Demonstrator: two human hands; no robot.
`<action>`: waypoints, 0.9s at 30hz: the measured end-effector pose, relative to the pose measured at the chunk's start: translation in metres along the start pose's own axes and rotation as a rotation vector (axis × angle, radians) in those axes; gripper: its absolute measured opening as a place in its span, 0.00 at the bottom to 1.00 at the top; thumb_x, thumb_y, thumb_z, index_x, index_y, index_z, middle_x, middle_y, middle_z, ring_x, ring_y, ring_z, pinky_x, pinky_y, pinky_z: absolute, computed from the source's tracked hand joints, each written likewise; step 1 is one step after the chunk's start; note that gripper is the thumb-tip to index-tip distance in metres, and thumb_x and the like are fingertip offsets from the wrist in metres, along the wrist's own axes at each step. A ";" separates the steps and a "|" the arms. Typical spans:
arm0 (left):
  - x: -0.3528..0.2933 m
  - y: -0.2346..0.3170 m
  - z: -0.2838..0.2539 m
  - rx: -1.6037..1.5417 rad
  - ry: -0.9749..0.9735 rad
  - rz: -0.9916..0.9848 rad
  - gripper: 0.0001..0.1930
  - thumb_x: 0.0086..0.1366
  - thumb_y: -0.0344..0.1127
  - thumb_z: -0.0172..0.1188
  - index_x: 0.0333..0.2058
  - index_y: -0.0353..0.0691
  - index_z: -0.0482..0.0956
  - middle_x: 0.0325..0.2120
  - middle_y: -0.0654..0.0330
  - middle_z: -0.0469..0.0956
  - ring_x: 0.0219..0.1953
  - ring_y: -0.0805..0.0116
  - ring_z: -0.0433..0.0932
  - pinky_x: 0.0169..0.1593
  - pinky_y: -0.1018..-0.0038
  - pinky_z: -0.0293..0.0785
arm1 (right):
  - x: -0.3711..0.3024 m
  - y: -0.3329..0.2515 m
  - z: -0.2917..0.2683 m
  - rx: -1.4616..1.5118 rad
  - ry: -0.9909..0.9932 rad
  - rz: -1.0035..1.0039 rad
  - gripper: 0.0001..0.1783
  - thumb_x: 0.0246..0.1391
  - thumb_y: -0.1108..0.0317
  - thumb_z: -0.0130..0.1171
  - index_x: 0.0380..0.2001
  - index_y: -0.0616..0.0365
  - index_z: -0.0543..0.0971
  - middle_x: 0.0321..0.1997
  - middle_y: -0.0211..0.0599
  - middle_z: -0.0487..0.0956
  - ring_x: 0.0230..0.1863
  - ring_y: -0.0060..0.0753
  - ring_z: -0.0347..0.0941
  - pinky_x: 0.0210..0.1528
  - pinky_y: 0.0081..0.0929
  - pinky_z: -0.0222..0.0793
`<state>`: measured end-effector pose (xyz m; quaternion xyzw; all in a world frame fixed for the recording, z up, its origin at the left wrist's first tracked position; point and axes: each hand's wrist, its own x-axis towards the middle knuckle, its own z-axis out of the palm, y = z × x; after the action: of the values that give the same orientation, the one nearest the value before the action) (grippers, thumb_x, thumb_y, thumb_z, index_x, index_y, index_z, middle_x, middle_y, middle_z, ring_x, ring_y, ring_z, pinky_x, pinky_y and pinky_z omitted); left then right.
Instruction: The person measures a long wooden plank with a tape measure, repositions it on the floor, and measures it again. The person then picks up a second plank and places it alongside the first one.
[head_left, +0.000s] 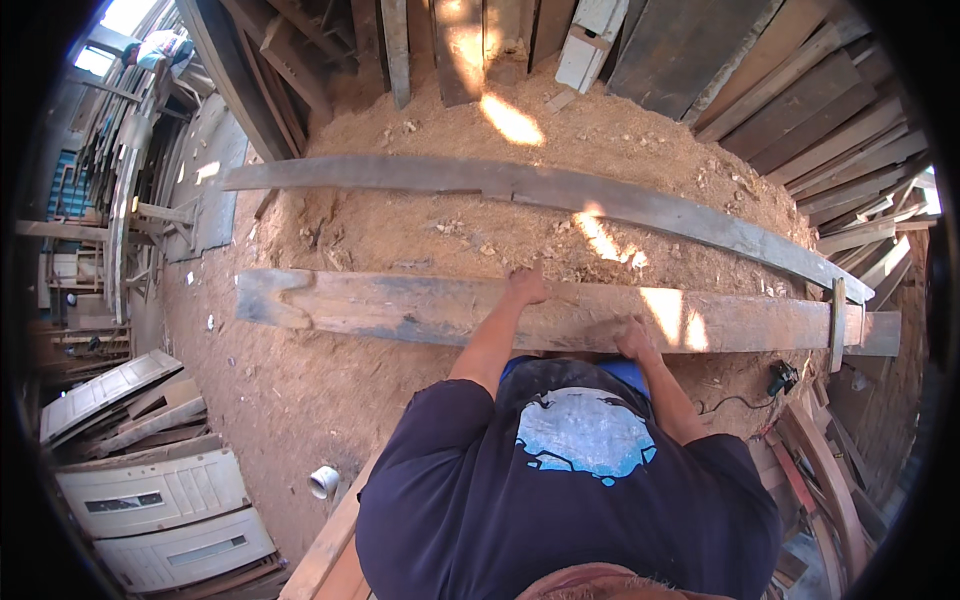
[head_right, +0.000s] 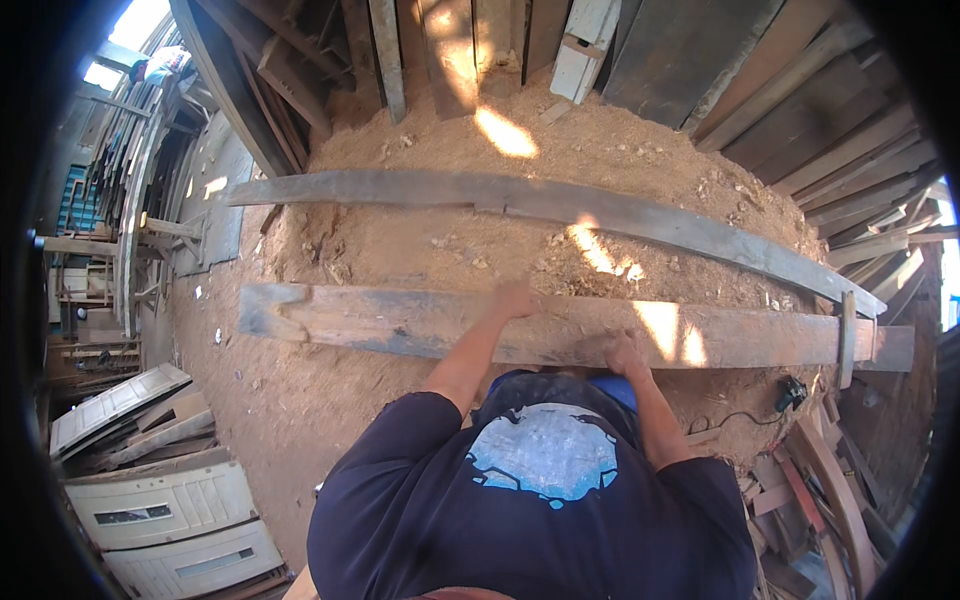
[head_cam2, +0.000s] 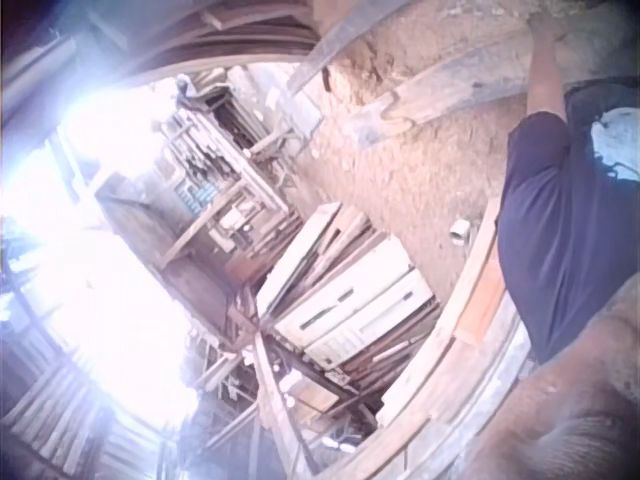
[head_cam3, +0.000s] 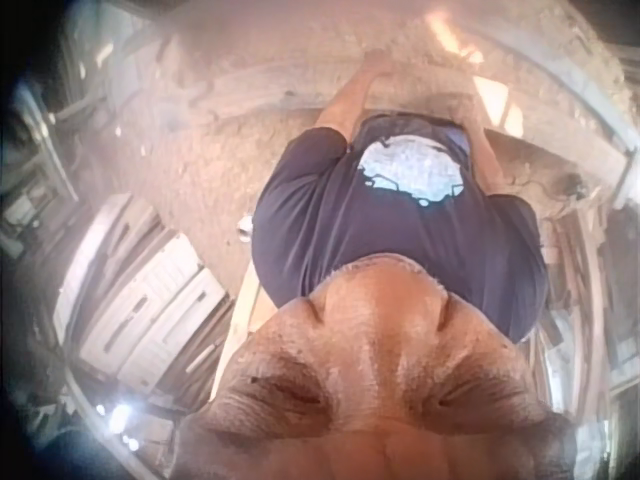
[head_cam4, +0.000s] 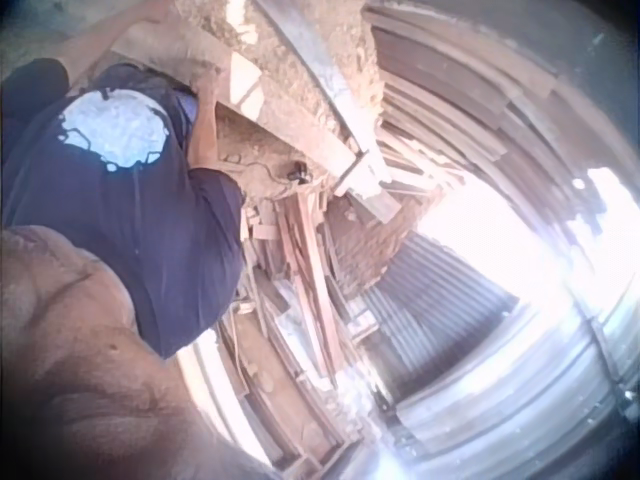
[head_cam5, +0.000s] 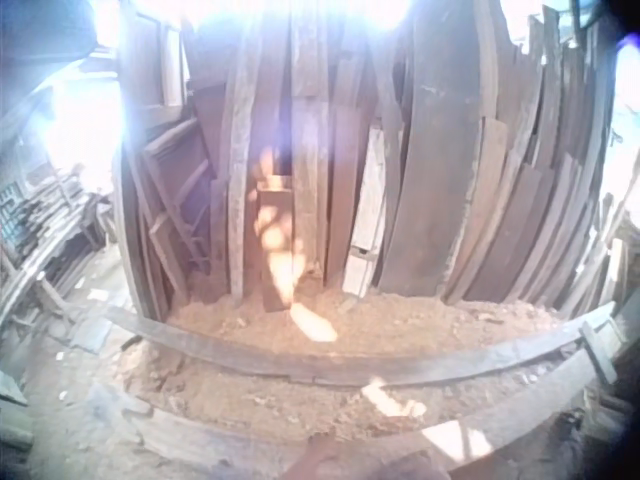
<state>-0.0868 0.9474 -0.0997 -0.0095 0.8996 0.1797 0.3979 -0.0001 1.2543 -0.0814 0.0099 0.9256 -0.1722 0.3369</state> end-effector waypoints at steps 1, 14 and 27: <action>-0.004 0.004 -0.005 0.012 -0.018 -0.009 0.42 0.59 0.54 0.58 0.66 0.41 0.54 0.60 0.44 0.67 0.65 0.48 0.62 0.67 0.51 0.52 | -0.004 -0.003 -0.004 0.009 -0.014 0.018 0.32 0.52 0.53 0.57 0.58 0.59 0.70 0.61 0.57 0.69 0.63 0.57 0.64 0.64 0.46 0.61; -0.085 -0.012 0.107 0.097 0.461 0.167 0.43 0.55 0.49 0.61 0.67 0.41 0.55 0.67 0.36 0.48 0.69 0.35 0.46 0.69 0.44 0.44 | -0.119 0.102 0.065 0.154 -0.043 0.002 0.25 0.53 0.51 0.57 0.41 0.64 0.79 0.44 0.58 0.79 0.47 0.56 0.76 0.49 0.43 0.71; -0.179 -0.003 0.186 0.128 0.237 0.174 0.30 0.53 0.51 0.62 0.55 0.45 0.76 0.70 0.40 0.42 0.68 0.34 0.48 0.67 0.45 0.51 | -0.266 0.160 0.218 0.983 -0.168 0.014 0.21 0.57 0.55 0.58 0.32 0.66 0.83 0.29 0.33 0.81 0.30 0.28 0.72 0.33 0.35 0.67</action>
<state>0.1687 0.9837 -0.0866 0.0727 0.9472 0.1533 0.2719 0.3620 1.3594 -0.1201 0.1601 0.7045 -0.5862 0.3668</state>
